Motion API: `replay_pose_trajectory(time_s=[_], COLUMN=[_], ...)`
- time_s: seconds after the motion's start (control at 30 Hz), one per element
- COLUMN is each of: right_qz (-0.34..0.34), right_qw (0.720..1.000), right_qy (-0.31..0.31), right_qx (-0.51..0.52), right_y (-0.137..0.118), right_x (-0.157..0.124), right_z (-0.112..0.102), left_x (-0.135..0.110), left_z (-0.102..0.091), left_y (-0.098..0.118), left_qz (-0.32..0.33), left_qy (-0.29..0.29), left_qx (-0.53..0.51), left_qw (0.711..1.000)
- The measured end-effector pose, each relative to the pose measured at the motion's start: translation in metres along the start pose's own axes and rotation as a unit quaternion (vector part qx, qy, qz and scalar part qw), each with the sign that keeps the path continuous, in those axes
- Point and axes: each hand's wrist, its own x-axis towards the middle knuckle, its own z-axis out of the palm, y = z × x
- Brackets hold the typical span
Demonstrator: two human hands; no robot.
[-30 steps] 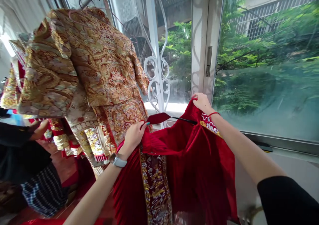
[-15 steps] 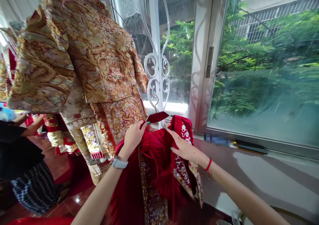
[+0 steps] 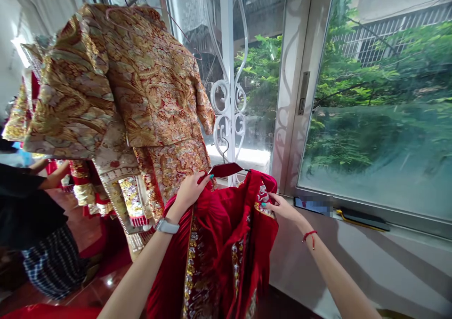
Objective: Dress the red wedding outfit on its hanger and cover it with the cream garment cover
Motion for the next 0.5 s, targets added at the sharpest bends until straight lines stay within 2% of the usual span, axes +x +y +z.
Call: replay_pose_trajectory(time_s=[0.1,0.17,0.23,0.37,0.43,0.5], right_qz=[0.029,0.04,0.034,0.003,-0.017,-0.065], right_qw=[0.982,0.965,0.964,0.978,0.988,0.996], right_qy=[-0.109,-0.135,-0.112,-0.012,0.004,0.017], right_qx=[0.152,0.222,0.24,0.206,0.152,0.061], right_y=[-0.005,-0.008,-0.009,-0.012,-0.021,-0.037], right_x=[-0.01,-0.016,-0.019,-0.02,-0.022,-0.021], right_z=[-0.004,-0.002,0.005,0.02,0.013,-0.007], left_x=[0.003,0.004,0.006,0.007,0.007,0.006], left_z=[0.001,0.003,0.005,0.007,0.007,0.008], left_y=[-0.003,-0.005,-0.006,-0.008,-0.009,-0.01], left_qz=[0.003,0.012,0.022,0.026,0.025,0.03], left_qy=[0.006,0.009,0.005,0.014,0.022,0.026], left_qx=[-0.01,-0.022,-0.036,-0.049,-0.048,-0.047], left_qw=[1.0,1.0,0.999,0.998,0.998,0.998])
